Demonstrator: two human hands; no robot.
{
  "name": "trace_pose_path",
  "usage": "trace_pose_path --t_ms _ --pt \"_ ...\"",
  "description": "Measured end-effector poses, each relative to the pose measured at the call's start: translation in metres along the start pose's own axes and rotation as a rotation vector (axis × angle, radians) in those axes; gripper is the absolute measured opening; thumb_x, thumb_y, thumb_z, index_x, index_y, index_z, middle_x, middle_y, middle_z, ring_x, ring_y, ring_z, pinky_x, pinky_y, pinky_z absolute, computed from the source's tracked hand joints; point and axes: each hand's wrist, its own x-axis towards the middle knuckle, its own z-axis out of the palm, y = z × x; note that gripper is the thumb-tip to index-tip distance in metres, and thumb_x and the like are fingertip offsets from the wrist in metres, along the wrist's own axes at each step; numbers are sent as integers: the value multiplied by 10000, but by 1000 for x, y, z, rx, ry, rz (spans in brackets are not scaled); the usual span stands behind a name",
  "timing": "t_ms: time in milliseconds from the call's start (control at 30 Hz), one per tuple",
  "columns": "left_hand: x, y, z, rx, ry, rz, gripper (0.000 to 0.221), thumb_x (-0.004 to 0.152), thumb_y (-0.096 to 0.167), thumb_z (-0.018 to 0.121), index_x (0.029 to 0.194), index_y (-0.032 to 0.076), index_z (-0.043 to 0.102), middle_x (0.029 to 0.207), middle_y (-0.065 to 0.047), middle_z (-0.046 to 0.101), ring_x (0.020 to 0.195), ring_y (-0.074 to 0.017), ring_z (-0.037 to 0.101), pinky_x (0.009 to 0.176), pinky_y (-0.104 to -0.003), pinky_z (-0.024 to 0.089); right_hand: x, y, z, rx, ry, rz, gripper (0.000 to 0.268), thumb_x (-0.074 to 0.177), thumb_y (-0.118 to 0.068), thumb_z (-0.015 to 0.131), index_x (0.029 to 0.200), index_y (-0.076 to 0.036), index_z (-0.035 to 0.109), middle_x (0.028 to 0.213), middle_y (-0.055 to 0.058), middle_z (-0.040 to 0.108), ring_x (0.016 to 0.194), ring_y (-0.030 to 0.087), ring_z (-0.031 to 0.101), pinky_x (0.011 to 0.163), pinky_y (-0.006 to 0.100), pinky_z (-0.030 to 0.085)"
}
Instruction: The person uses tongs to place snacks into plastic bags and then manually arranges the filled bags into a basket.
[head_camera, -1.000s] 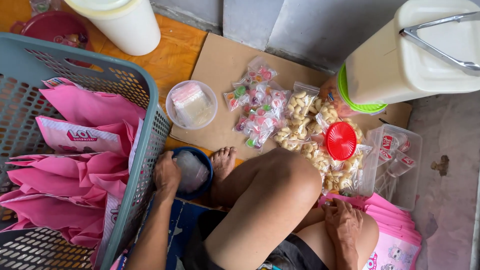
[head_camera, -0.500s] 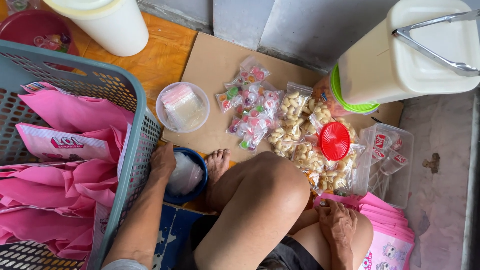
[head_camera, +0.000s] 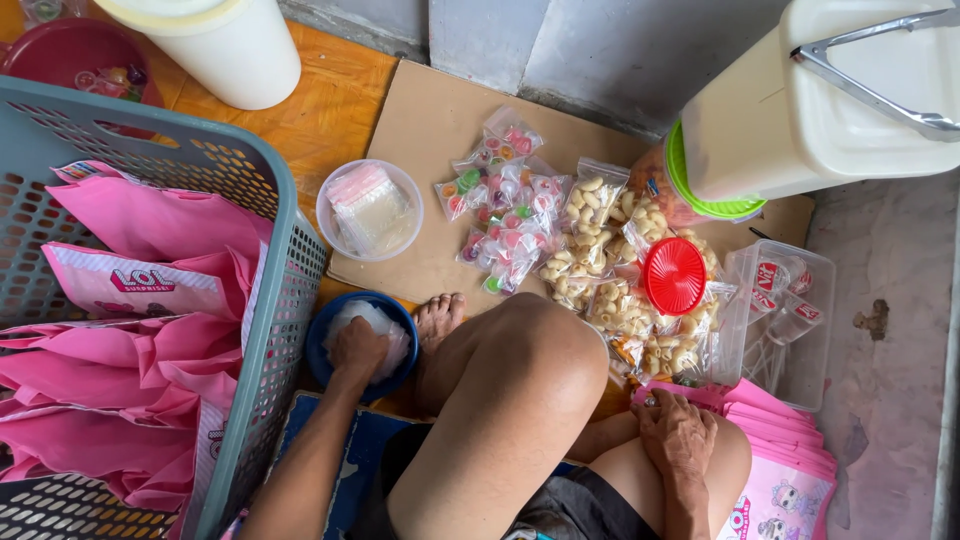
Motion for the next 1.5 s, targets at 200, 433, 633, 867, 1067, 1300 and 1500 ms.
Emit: trace_pose_path --t_ms 200,433,633,867,1067,1300,1500 --pt "10 -15 23 114 127 43 288 966 -5 492 1192 38 665 1193 -213 703 1116 -425 680 880 -506 588 -2 -1 1 -4 23 -14 502 874 -626 594 1229 -285 696 1216 -7 751 1194 213 657 1171 429 351" --pt "3 -10 9 -57 200 -11 634 810 161 840 1357 85 529 1316 -233 561 1174 -505 601 879 -592 574 -7 -13 -15 19 -1 4 494 922 -631 537 1244 -288 689 1222 2 754 1203 214 663 1174 432 334" --pt "28 -27 20 -20 235 2 348 950 35 435 1145 34 723 1209 -242 702 1101 -465 678 875 -554 580 -10 -15 -21 36 27 -4 473 954 -621 490 1163 -262 717 1153 19 770 1136 224 679 1141 431 363" --pt "-3 -24 0 179 209 128 384 940 -49 399 1222 -40 659 1189 -245 681 1074 -449 686 886 -528 581 -7 -14 -18 13 -18 4 510 947 -642 488 1239 -276 691 1214 29 761 1204 227 665 1166 431 346" --pt "-84 -13 -61 -16 465 461 201 994 231 557 959 41 614 1006 -162 621 888 -417 628 724 -557 497 0 -8 -12 68 -72 29 570 889 -648 565 1364 -343 648 1414 -15 671 1353 207 580 1187 437 294" --pt "-167 37 -161 -723 918 821 340 914 97 814 787 91 498 674 -6 532 621 -111 460 575 -300 398 -20 -25 -51 765 47 77 534 868 -408 737 1309 -108 724 1210 106 770 1168 262 700 1034 423 521" --pt "-254 107 -241 -1005 571 1123 392 896 46 755 1177 -17 490 968 -197 718 873 -203 736 750 -251 579 -68 -83 -137 1535 269 -128 255 961 -158 692 1143 17 724 1063 151 767 990 225 745 945 323 598"
